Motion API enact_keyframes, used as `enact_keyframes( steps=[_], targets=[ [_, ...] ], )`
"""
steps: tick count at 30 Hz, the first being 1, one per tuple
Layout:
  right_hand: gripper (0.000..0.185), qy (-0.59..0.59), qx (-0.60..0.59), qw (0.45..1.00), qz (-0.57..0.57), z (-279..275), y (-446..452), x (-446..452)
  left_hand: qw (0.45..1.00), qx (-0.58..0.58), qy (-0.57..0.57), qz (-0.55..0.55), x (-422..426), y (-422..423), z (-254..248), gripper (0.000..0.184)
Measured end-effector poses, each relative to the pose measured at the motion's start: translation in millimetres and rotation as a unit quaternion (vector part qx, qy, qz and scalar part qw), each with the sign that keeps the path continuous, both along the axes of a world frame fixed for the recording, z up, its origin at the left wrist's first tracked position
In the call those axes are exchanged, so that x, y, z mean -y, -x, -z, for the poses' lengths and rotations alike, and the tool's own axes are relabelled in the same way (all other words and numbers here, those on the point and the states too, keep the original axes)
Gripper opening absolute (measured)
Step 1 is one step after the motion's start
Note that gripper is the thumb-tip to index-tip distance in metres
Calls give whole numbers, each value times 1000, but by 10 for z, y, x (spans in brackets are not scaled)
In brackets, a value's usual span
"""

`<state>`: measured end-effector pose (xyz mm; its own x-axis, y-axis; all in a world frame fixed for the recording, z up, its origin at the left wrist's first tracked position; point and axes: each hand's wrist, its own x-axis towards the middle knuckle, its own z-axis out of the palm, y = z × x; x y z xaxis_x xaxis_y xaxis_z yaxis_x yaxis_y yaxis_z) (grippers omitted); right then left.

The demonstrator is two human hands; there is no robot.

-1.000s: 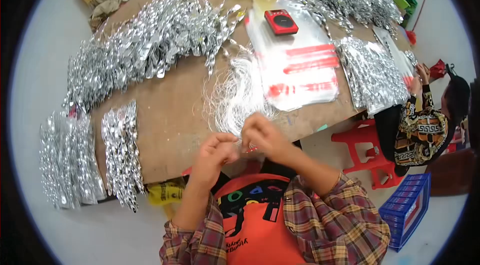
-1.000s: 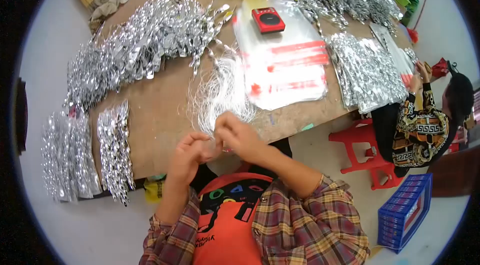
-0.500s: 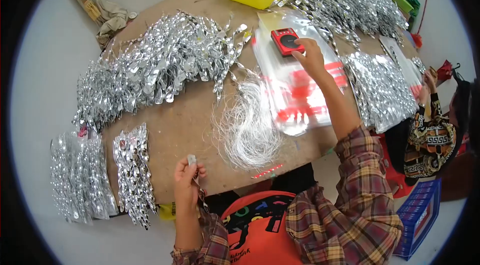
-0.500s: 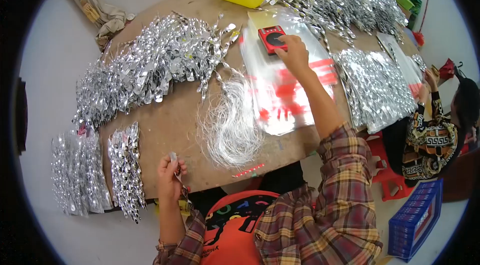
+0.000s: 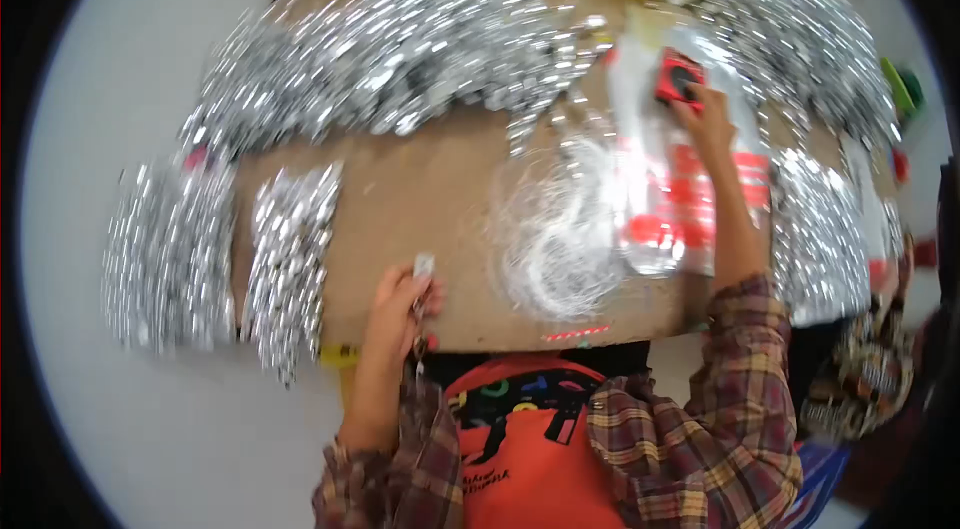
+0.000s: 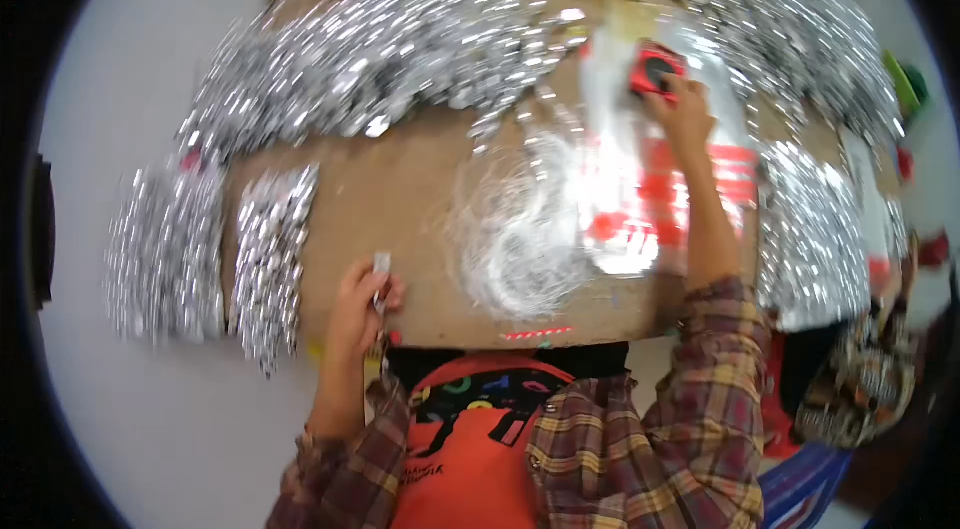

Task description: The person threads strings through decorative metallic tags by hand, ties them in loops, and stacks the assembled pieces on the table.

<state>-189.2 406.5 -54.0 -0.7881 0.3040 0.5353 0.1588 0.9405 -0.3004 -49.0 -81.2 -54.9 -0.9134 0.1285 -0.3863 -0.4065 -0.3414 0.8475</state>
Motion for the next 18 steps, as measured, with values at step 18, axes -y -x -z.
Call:
enact_keyframes(
  steps=[18],
  targets=[
    [33, 212, -8, 964, -159, 275, -495, -425, 874, -309, 289, -237, 1249, 1160, -1728, 29]
  ],
)
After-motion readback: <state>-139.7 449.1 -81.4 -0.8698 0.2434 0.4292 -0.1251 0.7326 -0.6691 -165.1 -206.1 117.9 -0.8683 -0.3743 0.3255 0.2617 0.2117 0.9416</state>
